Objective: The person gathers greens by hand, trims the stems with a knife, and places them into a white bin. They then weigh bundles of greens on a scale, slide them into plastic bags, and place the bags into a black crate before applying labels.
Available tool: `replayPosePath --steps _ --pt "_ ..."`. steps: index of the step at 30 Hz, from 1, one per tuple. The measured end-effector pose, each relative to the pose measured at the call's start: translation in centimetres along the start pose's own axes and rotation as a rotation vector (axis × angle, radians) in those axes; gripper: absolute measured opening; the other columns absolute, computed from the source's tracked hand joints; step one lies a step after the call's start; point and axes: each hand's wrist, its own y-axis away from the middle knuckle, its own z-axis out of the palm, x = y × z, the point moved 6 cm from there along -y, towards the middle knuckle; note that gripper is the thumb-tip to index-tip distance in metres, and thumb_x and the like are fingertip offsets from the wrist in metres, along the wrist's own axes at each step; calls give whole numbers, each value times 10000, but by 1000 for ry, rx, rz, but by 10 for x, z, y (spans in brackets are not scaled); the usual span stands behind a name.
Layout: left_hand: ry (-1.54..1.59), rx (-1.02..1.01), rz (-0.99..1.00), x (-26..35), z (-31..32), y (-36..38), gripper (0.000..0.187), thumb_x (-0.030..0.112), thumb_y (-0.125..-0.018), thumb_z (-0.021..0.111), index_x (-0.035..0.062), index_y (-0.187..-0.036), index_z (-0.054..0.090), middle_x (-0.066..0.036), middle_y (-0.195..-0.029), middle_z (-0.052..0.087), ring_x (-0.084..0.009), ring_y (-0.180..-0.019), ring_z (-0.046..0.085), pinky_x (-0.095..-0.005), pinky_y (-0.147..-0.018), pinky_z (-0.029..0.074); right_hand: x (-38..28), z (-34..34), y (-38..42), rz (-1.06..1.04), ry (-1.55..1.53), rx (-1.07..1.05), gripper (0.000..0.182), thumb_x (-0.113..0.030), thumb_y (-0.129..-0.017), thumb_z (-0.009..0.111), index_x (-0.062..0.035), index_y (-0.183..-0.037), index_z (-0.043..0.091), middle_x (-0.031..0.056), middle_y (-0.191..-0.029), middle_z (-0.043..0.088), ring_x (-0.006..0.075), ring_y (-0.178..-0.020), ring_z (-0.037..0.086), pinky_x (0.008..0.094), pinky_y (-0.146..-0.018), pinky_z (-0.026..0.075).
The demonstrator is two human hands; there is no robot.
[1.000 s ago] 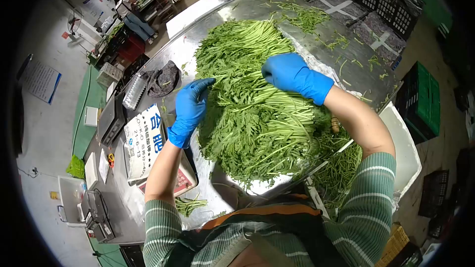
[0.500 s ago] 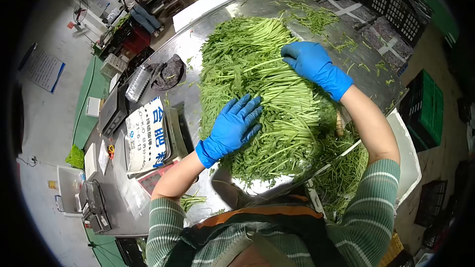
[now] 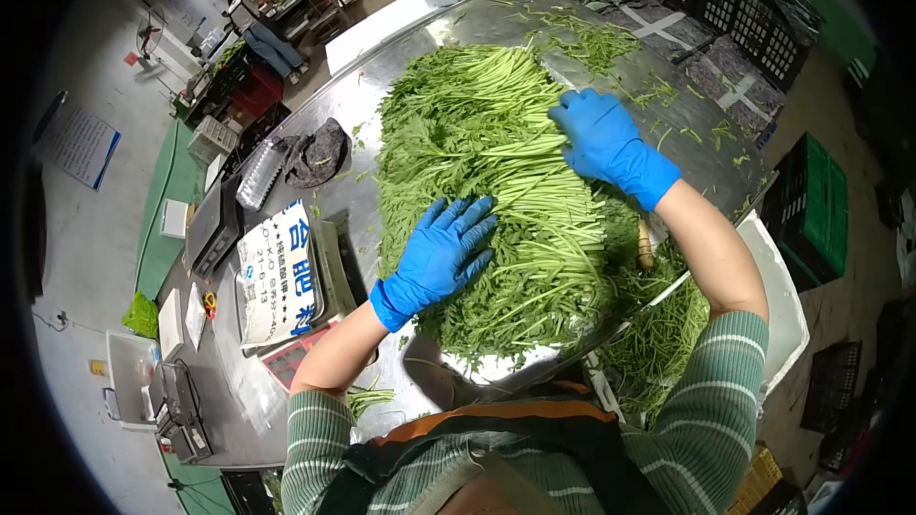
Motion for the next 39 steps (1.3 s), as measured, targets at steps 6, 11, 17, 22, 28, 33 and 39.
replayPosePath --steps 6,11,17,22,28,33,39 --pt "-20 -14 -29 7 -7 0 390 298 -806 518 126 -1155 499 -87 -1309 375 -302 -1155 387 -475 -994 234 -13 52 -26 -123 29 -127 635 -254 -634 664 -67 -1194 428 135 -1089 506 290 -995 488 379 -846 409" --pt "-42 174 54 20 -57 -15 378 261 -780 557 146 -1138 518 -79 -1269 426 -276 -1161 400 -462 -992 246 -17 62 -46 -76 159 -329 165 -165 -602 614 -51 -719 638 129 -755 599 293 -750 589 388 -659 472" --pt "136 194 -36 -26 -47 -69 574 323 -766 583 38 -1233 408 -148 -1279 397 -324 -1167 380 -403 -984 295 -15 37 -24 -45 -8 -33 357 -121 -617 609 -98 -966 539 119 -753 583 287 -753 588 392 -624 465" --pt "51 14 -147 -42 -4 -117 870 460 -644 663 42 -1303 281 -187 -1127 503 -321 -1038 482 -406 -943 333 -21 24 -23 -61 79 107 255 -137 -651 602 -91 -892 534 68 -658 575 278 -629 590 392 -555 459" --pt "751 120 -529 -102 13 -118 479 166 -607 703 34 -1039 544 -120 -772 609 -229 -659 592 -319 -607 484 -7 -69 6 -62 39 790 382 -193 -691 648 -77 -1041 548 124 -922 576 237 -862 566 342 -725 454" --pt "1253 176 -656 -123 -6 -108 316 71 -629 711 -14 -899 569 -63 -735 594 -126 -592 556 -256 -526 467 30 -42 22 89 -488 653 255 -127 -742 628 -81 -989 588 115 -965 573 257 -845 565 322 -739 469" --pt "1282 128 -596 -113 12 -111 319 42 -652 705 -15 -940 581 -53 -777 612 -112 -593 560 -229 -524 458 -9 26 -20 122 -97 450 515 -319 -656 663 -55 -1079 531 125 -1208 429 305 -1072 419 396 -923 327"
